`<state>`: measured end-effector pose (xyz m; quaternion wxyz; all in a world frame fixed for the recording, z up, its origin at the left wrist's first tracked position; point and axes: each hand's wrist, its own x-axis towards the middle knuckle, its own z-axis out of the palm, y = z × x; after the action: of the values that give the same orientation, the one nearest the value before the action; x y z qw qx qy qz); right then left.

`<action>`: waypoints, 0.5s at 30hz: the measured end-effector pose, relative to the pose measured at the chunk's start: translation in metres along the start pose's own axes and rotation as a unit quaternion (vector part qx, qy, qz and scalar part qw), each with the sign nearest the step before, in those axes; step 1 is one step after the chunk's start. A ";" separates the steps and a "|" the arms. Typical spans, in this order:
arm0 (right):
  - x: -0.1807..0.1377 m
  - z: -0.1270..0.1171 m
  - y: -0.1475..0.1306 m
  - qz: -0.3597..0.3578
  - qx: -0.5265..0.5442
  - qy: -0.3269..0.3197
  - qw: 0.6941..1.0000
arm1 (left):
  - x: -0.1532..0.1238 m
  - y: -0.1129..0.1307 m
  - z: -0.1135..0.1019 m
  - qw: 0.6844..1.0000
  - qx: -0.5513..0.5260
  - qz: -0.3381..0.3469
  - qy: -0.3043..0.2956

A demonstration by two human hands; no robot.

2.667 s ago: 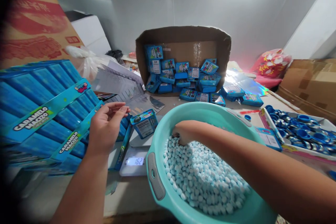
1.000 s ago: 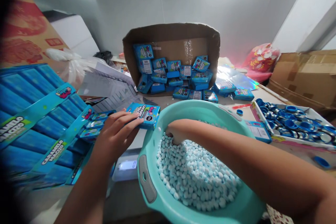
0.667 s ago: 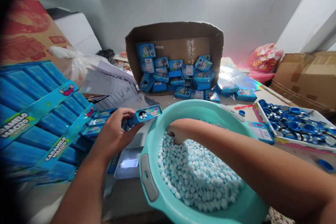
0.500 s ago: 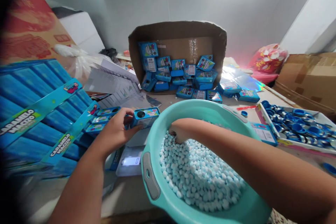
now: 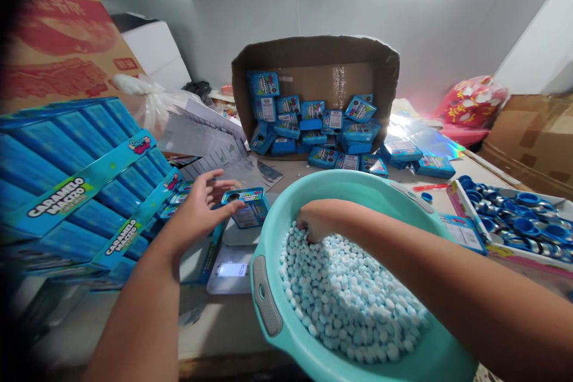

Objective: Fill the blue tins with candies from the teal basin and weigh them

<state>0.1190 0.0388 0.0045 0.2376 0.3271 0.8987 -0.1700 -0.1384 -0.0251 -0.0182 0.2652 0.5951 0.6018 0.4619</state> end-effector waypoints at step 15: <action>-0.013 -0.017 0.003 0.029 0.015 0.070 0.997 | 0.001 0.021 -0.003 0.924 -0.162 0.070 0.338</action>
<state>0.1241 0.0419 0.0257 0.1746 0.3674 0.9007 -0.1529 -0.1317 -0.0273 0.0015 0.1056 0.3932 0.5296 0.7441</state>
